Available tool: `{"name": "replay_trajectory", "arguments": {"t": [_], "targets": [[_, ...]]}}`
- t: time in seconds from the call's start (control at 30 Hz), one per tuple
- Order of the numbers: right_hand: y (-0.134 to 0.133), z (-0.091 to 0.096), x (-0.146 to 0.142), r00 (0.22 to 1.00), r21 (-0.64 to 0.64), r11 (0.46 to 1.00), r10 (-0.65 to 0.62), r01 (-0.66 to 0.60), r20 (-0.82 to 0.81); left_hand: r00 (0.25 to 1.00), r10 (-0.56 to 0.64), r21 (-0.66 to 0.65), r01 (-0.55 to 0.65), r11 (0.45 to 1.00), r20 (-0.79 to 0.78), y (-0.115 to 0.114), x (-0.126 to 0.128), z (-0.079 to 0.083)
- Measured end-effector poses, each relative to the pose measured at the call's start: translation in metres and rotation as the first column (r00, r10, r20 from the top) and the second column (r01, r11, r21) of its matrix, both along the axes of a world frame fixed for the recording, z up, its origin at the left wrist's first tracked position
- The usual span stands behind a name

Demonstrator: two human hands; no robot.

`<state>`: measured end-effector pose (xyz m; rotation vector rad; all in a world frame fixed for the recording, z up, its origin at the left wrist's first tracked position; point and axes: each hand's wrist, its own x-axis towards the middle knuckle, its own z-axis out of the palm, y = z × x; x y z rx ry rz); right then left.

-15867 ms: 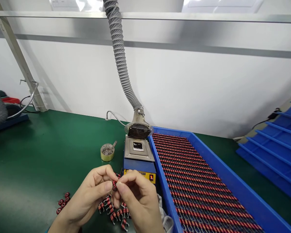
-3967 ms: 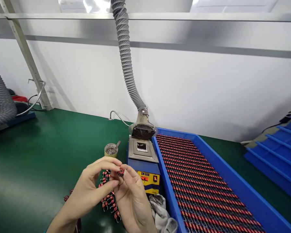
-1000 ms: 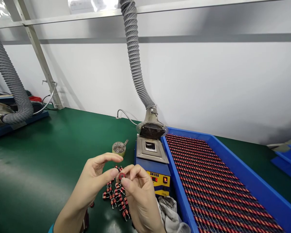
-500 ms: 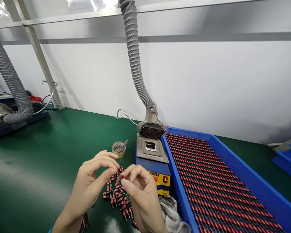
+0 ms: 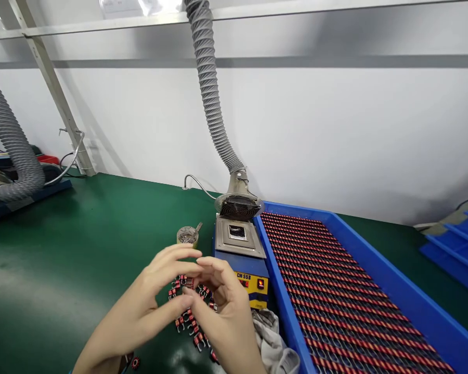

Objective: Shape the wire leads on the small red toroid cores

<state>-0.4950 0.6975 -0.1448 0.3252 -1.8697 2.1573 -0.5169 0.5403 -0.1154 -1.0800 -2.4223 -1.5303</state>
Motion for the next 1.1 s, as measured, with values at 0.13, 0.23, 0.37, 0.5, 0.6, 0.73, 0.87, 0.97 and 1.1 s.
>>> {"name": "replay_trajectory", "arguments": {"t": [0.13,0.23,0.37,0.5,0.6,0.73,0.87,0.97,1.1], "targets": [[-0.001,-0.001,0.001,0.999,-0.05,0.998,0.039,-0.038,0.016,0.996,-0.005,0.045,0.001,0.999,0.086,0.007,-0.001,-0.001],[-0.002,-0.001,-0.002,0.988,-0.201,0.971,0.142,-0.128,0.057,0.996,0.014,0.147,-0.027,0.989,0.089,0.008,-0.003,-0.001],[-0.003,-0.002,-0.005,0.977,-0.299,0.94,0.198,-0.166,0.079,0.997,-0.008,0.161,-0.006,0.987,0.082,0.007,-0.002,0.002],[-0.005,-0.002,-0.005,0.986,-0.205,0.969,0.152,-0.136,0.064,0.994,-0.013,0.083,0.004,0.997,0.111,0.007,0.0,0.003],[-0.006,-0.001,-0.003,0.981,-0.271,0.95,0.181,-0.155,0.073,0.997,0.035,0.184,-0.048,0.982,0.074,0.008,-0.002,0.002],[-0.008,0.004,0.0,0.949,-0.476,0.852,0.299,-0.217,0.103,0.994,0.091,0.319,-0.069,0.945,-0.054,0.009,-0.004,-0.001],[-0.009,0.009,0.001,0.917,-0.583,0.79,0.355,-0.189,0.184,0.967,0.203,0.459,-0.112,0.881,-0.155,0.01,-0.003,-0.007],[-0.008,0.006,0.0,0.911,-0.606,0.764,0.384,-0.221,0.152,0.953,0.293,0.533,-0.211,0.819,-0.073,0.009,-0.003,-0.01],[-0.008,0.007,0.001,0.918,-0.591,0.783,0.358,-0.195,0.172,0.981,0.126,0.447,-0.179,0.877,0.145,0.009,-0.004,-0.005]]}}
